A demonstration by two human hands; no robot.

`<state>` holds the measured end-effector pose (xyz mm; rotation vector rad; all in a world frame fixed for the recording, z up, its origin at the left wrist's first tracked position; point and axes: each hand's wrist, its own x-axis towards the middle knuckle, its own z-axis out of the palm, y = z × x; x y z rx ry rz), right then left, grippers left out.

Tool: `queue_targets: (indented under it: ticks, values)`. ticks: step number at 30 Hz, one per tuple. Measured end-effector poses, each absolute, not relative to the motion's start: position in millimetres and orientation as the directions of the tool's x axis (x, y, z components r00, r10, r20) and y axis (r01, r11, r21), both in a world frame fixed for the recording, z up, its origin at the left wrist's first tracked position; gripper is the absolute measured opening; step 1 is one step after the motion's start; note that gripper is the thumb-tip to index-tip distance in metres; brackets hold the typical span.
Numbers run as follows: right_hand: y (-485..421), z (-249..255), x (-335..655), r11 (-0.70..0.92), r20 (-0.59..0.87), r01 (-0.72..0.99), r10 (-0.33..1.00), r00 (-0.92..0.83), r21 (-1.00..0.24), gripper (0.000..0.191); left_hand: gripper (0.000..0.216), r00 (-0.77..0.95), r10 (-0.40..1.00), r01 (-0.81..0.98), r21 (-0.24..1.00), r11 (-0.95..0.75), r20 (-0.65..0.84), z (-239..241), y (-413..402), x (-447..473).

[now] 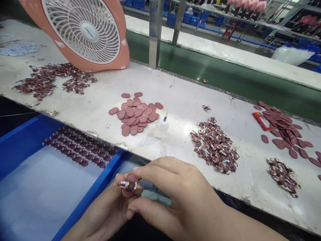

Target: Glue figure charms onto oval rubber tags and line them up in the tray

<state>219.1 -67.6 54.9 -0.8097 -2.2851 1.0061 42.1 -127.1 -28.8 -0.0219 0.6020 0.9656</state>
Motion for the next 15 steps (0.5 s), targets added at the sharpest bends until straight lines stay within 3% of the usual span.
queue_targets:
  ticks: [10, 15]
  values:
    - [-66.7, 47.1, 214.9, 0.496, 0.172, 0.291, 0.695, -0.698, -0.818, 0.022, 0.016, 0.448, 0.781, -0.801, 0.192, 0.567, -0.436, -28.3, -125.8, 40.1]
    - [-67.4, 45.2, 211.6, 0.515, 0.160, 0.320, 0.687, -0.709, -0.795, 0.019, 0.020, 0.424, 0.758, -0.784, 0.219, 0.581, -0.495, -28.5, -125.2, 39.5]
